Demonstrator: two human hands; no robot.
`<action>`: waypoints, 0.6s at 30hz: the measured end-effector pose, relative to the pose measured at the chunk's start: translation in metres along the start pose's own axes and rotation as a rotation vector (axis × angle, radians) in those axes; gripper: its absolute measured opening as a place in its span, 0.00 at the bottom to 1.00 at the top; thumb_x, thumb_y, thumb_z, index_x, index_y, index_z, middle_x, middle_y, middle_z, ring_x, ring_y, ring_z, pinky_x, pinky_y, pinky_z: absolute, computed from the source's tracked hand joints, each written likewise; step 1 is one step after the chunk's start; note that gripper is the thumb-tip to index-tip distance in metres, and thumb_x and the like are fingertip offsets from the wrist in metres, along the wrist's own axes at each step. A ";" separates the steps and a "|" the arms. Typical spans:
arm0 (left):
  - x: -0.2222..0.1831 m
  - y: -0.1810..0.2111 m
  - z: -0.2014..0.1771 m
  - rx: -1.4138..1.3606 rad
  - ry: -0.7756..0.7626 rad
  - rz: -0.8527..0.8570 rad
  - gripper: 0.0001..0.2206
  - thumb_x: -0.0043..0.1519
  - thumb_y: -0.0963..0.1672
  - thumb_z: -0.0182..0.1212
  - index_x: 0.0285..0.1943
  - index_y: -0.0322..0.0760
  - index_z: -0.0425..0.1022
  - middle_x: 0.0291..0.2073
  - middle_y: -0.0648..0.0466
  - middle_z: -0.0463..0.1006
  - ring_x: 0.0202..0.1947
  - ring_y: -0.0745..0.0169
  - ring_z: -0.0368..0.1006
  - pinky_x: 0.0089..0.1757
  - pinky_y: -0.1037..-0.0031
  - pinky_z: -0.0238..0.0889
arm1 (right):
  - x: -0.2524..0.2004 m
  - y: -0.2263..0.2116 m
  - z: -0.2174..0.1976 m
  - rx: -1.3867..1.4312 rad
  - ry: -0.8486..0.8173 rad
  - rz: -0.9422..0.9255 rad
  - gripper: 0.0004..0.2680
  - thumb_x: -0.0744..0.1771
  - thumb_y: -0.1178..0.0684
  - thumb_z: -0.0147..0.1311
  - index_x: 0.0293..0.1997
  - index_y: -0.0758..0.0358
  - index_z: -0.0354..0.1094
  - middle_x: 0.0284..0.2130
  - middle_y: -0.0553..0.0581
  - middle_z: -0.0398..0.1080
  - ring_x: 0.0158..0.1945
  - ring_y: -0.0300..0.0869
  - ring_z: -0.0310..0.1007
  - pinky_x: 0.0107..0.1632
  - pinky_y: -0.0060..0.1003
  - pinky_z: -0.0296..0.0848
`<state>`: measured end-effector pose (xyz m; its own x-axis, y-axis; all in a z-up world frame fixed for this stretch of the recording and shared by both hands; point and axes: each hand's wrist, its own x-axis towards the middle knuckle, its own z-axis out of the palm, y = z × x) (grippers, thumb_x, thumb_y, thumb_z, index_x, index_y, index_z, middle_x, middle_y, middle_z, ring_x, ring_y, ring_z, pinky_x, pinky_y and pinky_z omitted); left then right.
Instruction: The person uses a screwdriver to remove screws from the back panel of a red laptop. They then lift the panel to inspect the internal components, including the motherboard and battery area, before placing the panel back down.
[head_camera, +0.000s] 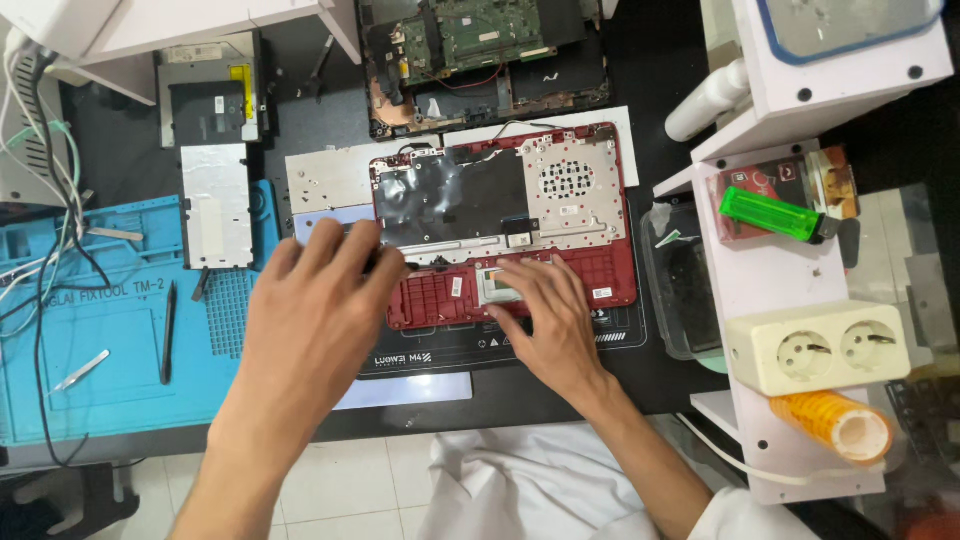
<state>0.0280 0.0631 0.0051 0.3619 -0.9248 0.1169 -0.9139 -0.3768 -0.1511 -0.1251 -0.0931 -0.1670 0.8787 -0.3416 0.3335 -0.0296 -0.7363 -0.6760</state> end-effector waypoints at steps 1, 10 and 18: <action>-0.009 -0.003 0.003 -0.063 0.023 -0.073 0.08 0.55 0.42 0.65 0.42 0.38 0.78 0.40 0.54 0.73 0.42 0.56 0.69 0.40 0.66 0.64 | 0.002 -0.001 0.001 0.047 0.007 0.028 0.16 0.65 0.53 0.64 0.58 0.66 0.69 0.56 0.58 0.72 0.60 0.52 0.70 0.67 0.53 0.61; -0.108 -0.003 0.074 -0.514 0.252 -0.719 0.03 0.63 0.40 0.66 0.41 0.33 0.80 0.34 0.52 0.74 0.35 0.55 0.70 0.37 0.66 0.63 | 0.028 -0.004 0.019 -0.050 -0.015 0.020 0.06 0.65 0.61 0.61 0.45 0.65 0.76 0.41 0.57 0.73 0.46 0.51 0.73 0.50 0.47 0.71; -0.155 0.025 0.145 -0.683 0.488 -1.058 0.02 0.66 0.38 0.62 0.44 0.32 0.79 0.37 0.51 0.77 0.38 0.59 0.74 0.38 0.72 0.66 | 0.032 -0.004 0.019 -0.053 -0.025 0.011 0.06 0.65 0.64 0.61 0.43 0.66 0.75 0.39 0.58 0.72 0.44 0.52 0.73 0.47 0.45 0.74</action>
<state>-0.0239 0.1894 -0.1587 0.9728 -0.0425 0.2278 -0.1988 -0.6582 0.7262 -0.0879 -0.0898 -0.1665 0.8898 -0.3356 0.3094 -0.0640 -0.7630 -0.6433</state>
